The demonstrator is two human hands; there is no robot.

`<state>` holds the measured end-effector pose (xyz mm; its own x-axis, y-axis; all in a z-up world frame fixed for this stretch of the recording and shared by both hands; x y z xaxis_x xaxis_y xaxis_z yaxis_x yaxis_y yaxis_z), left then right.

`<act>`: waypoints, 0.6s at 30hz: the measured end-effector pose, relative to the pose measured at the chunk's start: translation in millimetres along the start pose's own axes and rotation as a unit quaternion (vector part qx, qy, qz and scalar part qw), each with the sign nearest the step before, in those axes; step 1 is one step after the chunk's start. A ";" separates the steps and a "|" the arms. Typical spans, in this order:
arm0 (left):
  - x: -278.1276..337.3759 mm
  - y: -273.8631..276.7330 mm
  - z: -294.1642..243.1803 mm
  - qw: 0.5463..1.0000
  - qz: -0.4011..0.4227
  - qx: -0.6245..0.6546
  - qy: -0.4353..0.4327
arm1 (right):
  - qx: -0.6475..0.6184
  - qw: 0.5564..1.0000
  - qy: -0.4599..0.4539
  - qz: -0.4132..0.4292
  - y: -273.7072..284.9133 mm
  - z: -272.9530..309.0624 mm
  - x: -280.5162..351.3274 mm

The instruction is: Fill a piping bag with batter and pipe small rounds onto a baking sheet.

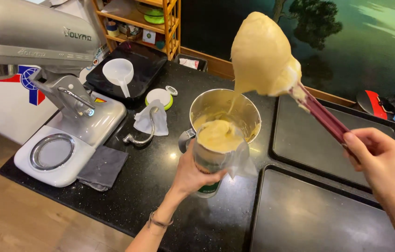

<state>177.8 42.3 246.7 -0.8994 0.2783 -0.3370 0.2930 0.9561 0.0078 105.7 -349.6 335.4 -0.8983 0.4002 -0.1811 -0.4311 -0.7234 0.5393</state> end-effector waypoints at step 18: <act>33.0 24.8 -7.7 0.974 -0.145 0.177 -0.001 | 0.650 0.644 0.387 -0.112 -5.4 31.5 117.2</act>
<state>152.8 75.9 243.1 -0.9604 0.0019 -0.2788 0.1215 0.9027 -0.4127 5.4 -281.0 337.1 -0.8157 -0.3515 -0.4595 -0.5743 0.5875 0.5701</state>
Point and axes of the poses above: each hand's wrist, its own x-axis away from the middle knuckle, its own y-axis out of the back of the hand, z = x × y, the point moved 9 cm from there along -x, towards the middle knuckle, and after that the axes turned 10 degrees about x, right-handed, at the moved point
